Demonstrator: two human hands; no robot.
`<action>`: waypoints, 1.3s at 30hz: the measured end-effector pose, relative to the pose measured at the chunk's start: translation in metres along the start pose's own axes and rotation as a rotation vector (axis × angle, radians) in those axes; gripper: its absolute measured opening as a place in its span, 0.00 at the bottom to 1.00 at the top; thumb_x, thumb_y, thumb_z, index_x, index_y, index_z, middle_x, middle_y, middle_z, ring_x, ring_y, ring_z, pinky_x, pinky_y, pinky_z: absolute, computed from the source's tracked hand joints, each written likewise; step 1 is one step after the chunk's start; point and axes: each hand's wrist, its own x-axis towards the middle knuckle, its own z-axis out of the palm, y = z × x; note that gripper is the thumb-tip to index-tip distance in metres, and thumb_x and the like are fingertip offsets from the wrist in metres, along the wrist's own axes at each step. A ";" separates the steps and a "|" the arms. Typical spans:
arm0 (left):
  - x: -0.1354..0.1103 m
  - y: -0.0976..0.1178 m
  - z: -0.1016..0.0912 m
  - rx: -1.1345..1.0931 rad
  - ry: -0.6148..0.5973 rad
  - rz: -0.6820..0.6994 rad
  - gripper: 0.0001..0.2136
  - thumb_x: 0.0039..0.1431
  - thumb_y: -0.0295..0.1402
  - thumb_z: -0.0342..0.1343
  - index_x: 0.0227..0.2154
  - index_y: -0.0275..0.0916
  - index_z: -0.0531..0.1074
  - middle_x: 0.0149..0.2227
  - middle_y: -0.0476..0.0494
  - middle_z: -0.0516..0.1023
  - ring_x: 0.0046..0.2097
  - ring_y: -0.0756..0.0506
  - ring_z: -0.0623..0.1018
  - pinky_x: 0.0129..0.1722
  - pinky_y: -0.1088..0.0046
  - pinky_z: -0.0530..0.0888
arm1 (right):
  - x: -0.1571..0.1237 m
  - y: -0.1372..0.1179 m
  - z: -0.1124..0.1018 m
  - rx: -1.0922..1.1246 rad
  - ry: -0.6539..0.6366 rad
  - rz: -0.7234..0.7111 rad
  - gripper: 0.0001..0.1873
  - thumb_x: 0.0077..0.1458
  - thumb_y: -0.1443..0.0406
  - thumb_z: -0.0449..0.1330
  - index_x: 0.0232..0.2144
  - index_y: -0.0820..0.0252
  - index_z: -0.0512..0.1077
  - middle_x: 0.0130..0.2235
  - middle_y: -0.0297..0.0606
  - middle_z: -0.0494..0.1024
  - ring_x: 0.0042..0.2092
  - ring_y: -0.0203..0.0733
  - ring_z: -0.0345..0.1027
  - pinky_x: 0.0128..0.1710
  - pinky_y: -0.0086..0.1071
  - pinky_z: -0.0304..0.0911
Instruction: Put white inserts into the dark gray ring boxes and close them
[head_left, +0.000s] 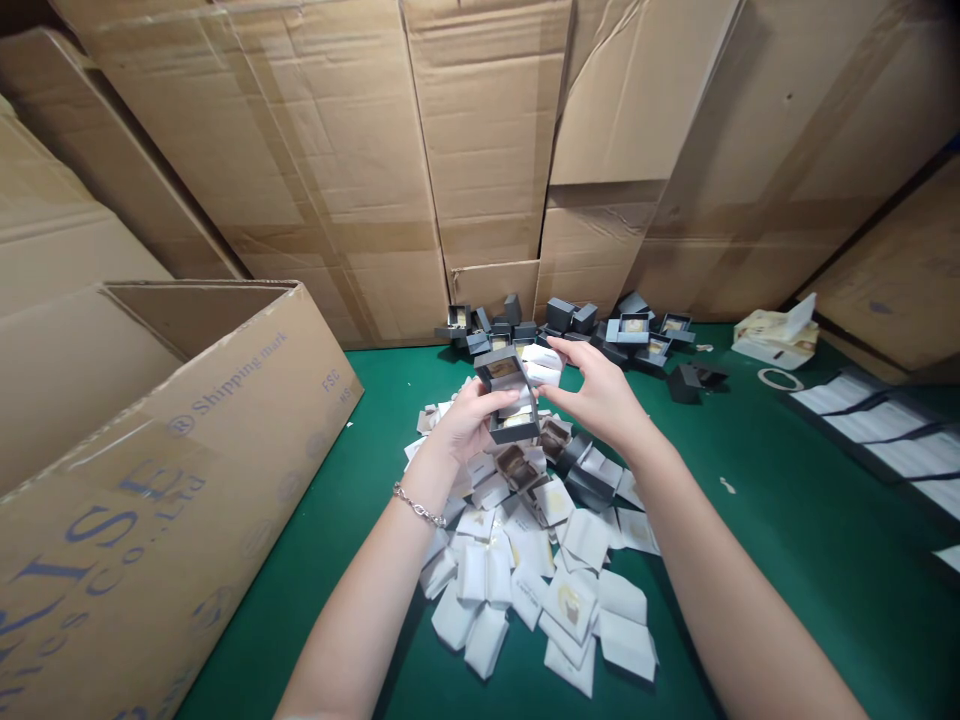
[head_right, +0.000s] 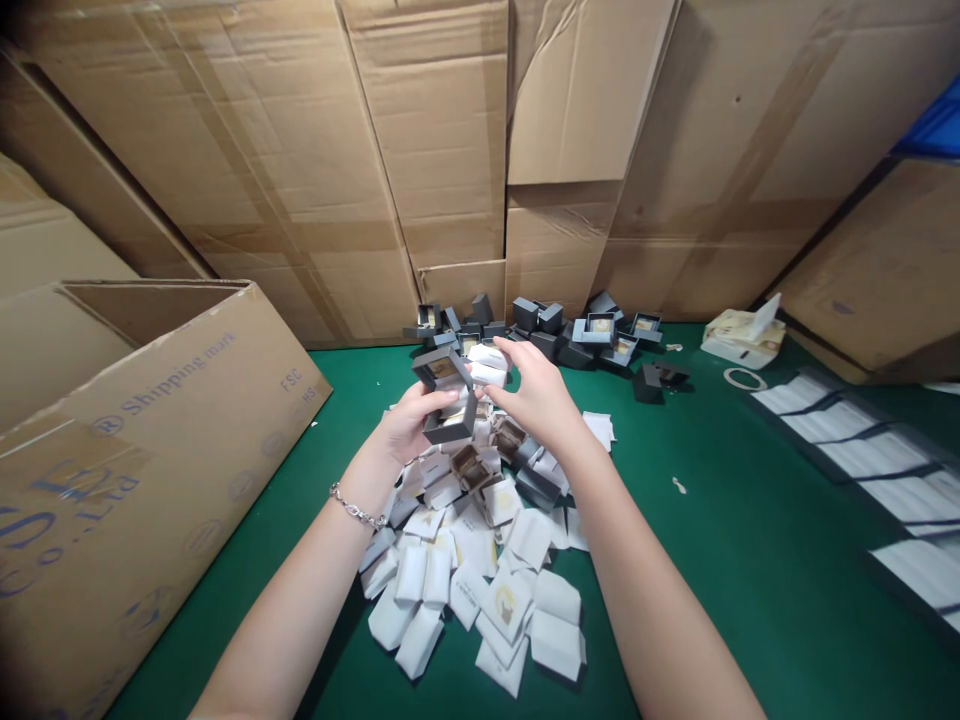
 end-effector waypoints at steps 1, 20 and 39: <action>0.000 0.000 0.000 0.001 -0.005 -0.002 0.13 0.43 0.27 0.65 0.33 0.36 0.71 0.31 0.47 0.78 0.34 0.49 0.77 0.41 0.70 0.73 | 0.000 0.000 0.000 -0.001 -0.002 0.002 0.29 0.45 0.62 0.62 0.52 0.58 0.68 0.50 0.45 0.72 0.51 0.52 0.67 0.52 0.46 0.62; 0.010 -0.010 0.012 -0.156 0.258 0.255 0.13 0.48 0.28 0.62 0.39 0.34 0.72 0.41 0.43 0.79 0.42 0.48 0.78 0.45 0.72 0.72 | 0.002 -0.009 0.008 0.515 0.183 0.286 0.18 0.43 0.57 0.62 0.38 0.57 0.69 0.41 0.40 0.78 0.43 0.46 0.72 0.45 0.40 0.65; -0.003 -0.027 0.037 0.379 -0.002 0.019 0.09 0.46 0.24 0.58 0.33 0.37 0.72 0.31 0.46 0.75 0.28 0.50 0.73 0.28 0.75 0.68 | 0.000 -0.012 0.011 0.724 0.527 0.307 0.21 0.52 0.50 0.57 0.43 0.54 0.64 0.44 0.40 0.73 0.40 0.43 0.72 0.43 0.39 0.70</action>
